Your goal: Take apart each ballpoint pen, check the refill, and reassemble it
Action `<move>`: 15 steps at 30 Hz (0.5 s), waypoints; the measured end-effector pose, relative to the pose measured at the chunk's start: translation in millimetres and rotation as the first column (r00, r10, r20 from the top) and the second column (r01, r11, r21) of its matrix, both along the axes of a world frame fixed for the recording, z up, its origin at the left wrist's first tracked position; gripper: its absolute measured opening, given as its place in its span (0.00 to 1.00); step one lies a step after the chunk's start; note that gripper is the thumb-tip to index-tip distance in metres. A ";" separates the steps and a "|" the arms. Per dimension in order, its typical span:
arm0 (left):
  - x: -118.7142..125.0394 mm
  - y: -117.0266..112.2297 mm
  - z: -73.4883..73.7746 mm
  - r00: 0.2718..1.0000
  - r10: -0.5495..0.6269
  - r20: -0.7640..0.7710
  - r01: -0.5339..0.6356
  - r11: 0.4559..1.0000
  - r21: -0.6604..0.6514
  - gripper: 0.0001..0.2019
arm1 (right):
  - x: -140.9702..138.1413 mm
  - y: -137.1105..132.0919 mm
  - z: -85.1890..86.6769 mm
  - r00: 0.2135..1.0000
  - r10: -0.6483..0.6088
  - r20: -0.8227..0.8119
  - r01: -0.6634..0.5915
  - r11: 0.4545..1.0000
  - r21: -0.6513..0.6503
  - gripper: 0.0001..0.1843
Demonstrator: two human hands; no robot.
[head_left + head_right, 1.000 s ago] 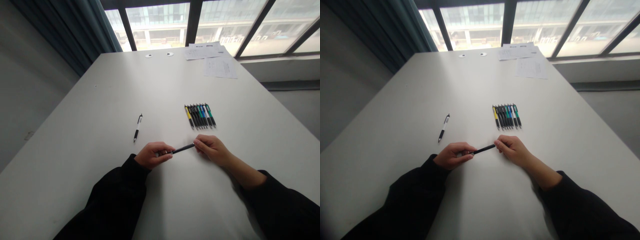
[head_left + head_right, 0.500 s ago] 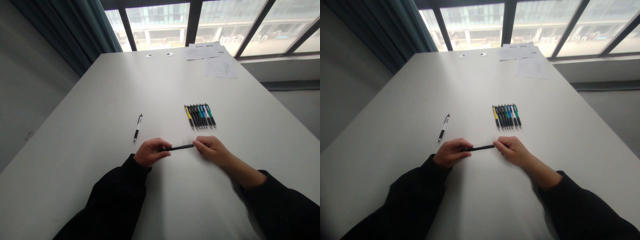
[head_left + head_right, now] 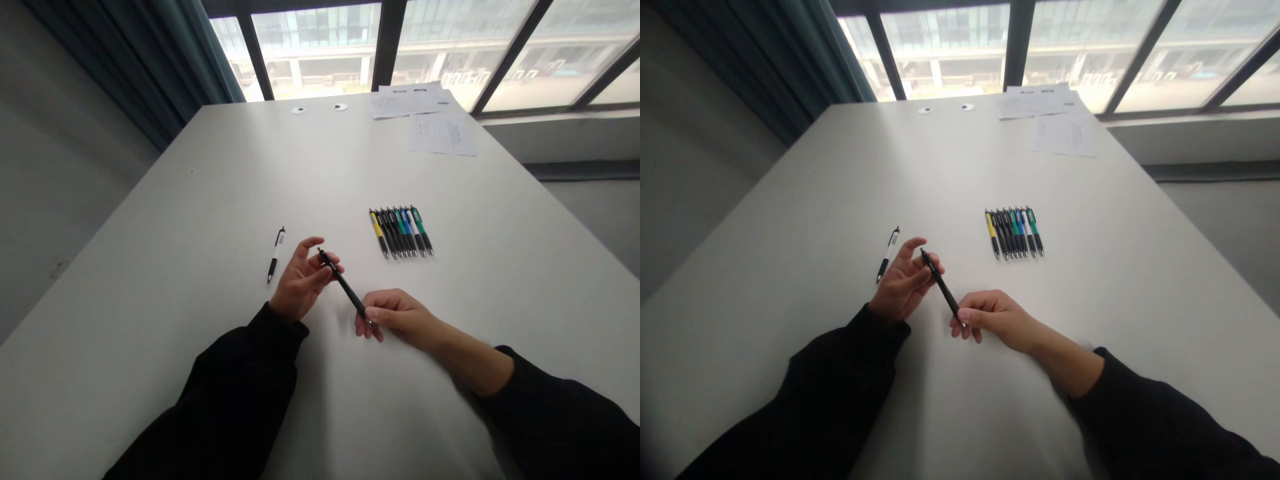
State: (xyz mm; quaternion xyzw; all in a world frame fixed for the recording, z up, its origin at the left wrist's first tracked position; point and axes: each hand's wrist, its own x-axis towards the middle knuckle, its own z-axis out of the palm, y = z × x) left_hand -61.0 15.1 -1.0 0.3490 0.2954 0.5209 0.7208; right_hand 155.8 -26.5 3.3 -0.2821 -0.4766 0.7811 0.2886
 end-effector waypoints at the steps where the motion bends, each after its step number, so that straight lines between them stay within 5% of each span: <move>1: 4.8 2.2 1.9 0.999 -0.031 0.038 0.032 0.999 -0.025 0.28 | -7.0 -1.8 -3.7 0.995 -0.022 -0.093 0.014 0.996 -0.089 0.18; 6: 21.3 6.7 6.0 0.977 -0.177 0.117 0.185 0.981 -0.063 0.26 | -23.5 -4.5 -14.4 0.961 -0.132 -0.243 0.034 0.928 -0.371 0.14; 15: 19.3 2.9 5.3 0.963 -0.264 0.050 0.267 0.961 -0.069 0.23 | -16.7 -4.7 -15.0 0.969 -0.155 -0.194 0.059 0.901 -0.429 0.15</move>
